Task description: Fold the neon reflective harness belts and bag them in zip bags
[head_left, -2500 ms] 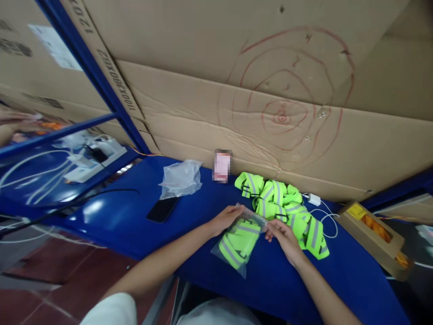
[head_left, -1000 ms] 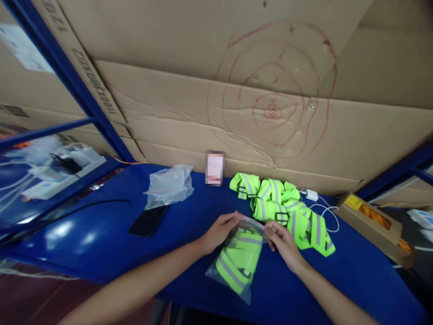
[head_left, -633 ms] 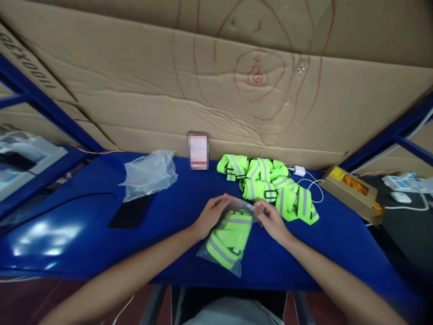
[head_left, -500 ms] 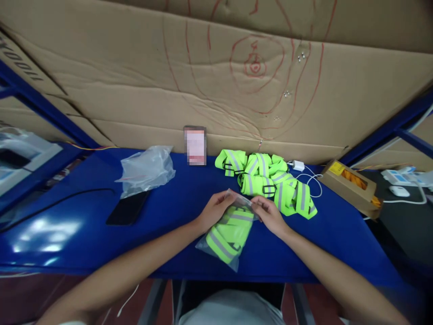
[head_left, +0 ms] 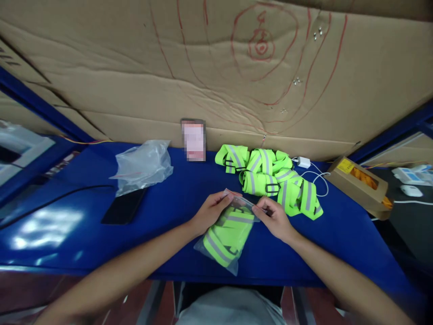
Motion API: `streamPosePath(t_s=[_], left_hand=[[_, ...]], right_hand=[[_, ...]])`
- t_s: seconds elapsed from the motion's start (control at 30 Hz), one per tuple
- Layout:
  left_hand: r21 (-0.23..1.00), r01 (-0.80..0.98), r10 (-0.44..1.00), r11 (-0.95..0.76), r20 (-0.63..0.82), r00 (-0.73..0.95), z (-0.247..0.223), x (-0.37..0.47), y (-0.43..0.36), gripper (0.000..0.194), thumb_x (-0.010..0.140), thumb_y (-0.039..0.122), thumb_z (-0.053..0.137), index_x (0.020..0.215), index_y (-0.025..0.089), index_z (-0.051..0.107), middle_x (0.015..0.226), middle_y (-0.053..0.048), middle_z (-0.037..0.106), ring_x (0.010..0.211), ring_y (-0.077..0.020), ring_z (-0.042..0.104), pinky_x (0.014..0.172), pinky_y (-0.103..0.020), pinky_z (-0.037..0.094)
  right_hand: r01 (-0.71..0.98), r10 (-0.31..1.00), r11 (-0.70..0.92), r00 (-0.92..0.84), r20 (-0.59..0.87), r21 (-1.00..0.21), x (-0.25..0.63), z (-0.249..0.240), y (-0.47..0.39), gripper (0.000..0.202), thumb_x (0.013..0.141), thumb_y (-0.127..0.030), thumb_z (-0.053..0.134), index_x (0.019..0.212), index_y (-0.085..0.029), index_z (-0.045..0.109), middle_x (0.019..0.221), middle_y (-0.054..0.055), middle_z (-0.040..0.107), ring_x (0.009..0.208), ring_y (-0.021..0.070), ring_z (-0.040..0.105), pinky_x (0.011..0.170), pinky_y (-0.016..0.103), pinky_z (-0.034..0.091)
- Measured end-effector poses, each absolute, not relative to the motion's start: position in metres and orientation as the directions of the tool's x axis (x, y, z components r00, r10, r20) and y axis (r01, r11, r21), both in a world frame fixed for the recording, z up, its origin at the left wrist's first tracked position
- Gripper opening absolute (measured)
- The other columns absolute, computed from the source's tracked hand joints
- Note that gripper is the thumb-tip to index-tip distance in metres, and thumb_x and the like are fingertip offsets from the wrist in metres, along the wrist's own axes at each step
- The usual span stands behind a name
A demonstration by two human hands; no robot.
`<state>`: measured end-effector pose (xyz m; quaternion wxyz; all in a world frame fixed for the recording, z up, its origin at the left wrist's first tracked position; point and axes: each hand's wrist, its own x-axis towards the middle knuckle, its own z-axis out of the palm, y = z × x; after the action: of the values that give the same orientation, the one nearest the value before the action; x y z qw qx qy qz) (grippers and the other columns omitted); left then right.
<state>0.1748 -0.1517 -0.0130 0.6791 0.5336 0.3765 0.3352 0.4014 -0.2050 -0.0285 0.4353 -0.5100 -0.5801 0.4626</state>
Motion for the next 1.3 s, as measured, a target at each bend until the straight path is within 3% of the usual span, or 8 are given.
streamPosePath(t_s=[0.13,0.4,0.6,0.77,0.97,1.1,1.3], left_hand=[[0.986,-0.021,0.841,0.165,-0.129,0.525,-0.013,0.174,-0.155,0.045,0.095,0.055,0.062,0.113,0.016,0.076,0.11,-0.008,0.076,0.097,-0.02,0.068,0.087,-0.027,0.05],[0.971,-0.033,0.815,0.236,-0.18,0.551,-0.015,0.177,-0.16,0.048,0.093,0.057,0.063,0.122,0.019,0.072,0.102,-0.005,0.075,0.087,-0.017,0.067,0.08,-0.025,0.049],[0.999,0.001,0.912,0.047,-0.044,0.409,-0.013,0.178,-0.158,0.04,0.097,0.052,0.06,0.092,0.015,0.074,0.088,-0.003,0.072,0.084,-0.0156,0.064,0.08,-0.023,0.047],[0.997,0.055,0.87,-0.062,0.027,0.492,-0.011,0.176,-0.158,0.039,0.101,0.048,0.054,0.095,0.015,0.074,0.091,-0.005,0.073,0.086,-0.0172,0.066,0.081,-0.025,0.048],[0.987,0.106,0.863,-0.12,0.051,0.503,-0.011,0.177,-0.165,0.036,0.101,0.044,0.055,0.091,0.014,0.073,0.085,-0.004,0.071,0.079,-0.0154,0.064,0.075,-0.023,0.047],[0.99,0.106,0.866,-0.097,0.031,0.5,-0.013,0.179,-0.167,0.037,0.101,0.045,0.053,0.092,0.014,0.073,0.087,-0.004,0.072,0.082,-0.0158,0.064,0.077,-0.024,0.048],[0.997,0.04,0.855,0.067,-0.078,0.513,-0.019,0.18,-0.165,0.037,0.096,0.05,0.062,0.101,0.014,0.071,0.094,-0.006,0.073,0.083,-0.0161,0.065,0.075,-0.024,0.048]], right_hand=[[0.152,0.982,0.013,-0.189,-0.016,-0.988,0.402,-0.025,-0.204,0.036,0.092,-0.054,0.066,0.087,-0.019,0.062,0.065,-0.004,0.051,0.055,0.0094,0.044,0.051,0.024,0.032],[0.186,0.985,0.013,-0.174,-0.02,-0.983,0.399,-0.021,-0.21,0.042,0.091,-0.057,0.065,0.075,-0.019,0.056,0.06,-0.005,0.048,0.053,0.0085,0.04,0.05,0.023,0.029],[0.203,0.98,-0.02,-0.189,-0.059,-0.979,0.401,-0.019,-0.205,0.042,0.091,-0.059,0.063,0.081,-0.018,0.059,0.061,-0.005,0.046,0.054,0.0086,0.04,0.051,0.023,0.029],[0.19,0.963,-0.067,-0.244,-0.113,-0.979,0.403,-0.016,-0.206,0.041,0.095,-0.057,0.058,0.082,-0.018,0.059,0.066,-0.004,0.048,0.057,0.009,0.042,0.053,0.024,0.032],[0.335,0.978,0.055,-0.206,-0.016,-0.94,0.395,-0.018,-0.214,0.04,0.097,-0.051,0.059,0.073,-0.019,0.054,0.063,-0.005,0.046,0.059,0.0092,0.041,0.055,0.024,0.03],[0.368,0.977,0.072,-0.214,-0.009,-0.927,0.394,-0.021,-0.214,0.03,0.096,-0.046,0.062,0.084,-0.019,0.06,0.064,-0.004,0.052,0.059,0.0099,0.046,0.056,0.024,0.034],[0.35,0.971,0.093,-0.238,0.007,-0.932,0.394,-0.025,-0.218,0.028,0.096,-0.045,0.062,0.085,-0.02,0.057,0.063,-0.006,0.046,0.056,0.0091,0.04,0.053,0.023,0.029]])
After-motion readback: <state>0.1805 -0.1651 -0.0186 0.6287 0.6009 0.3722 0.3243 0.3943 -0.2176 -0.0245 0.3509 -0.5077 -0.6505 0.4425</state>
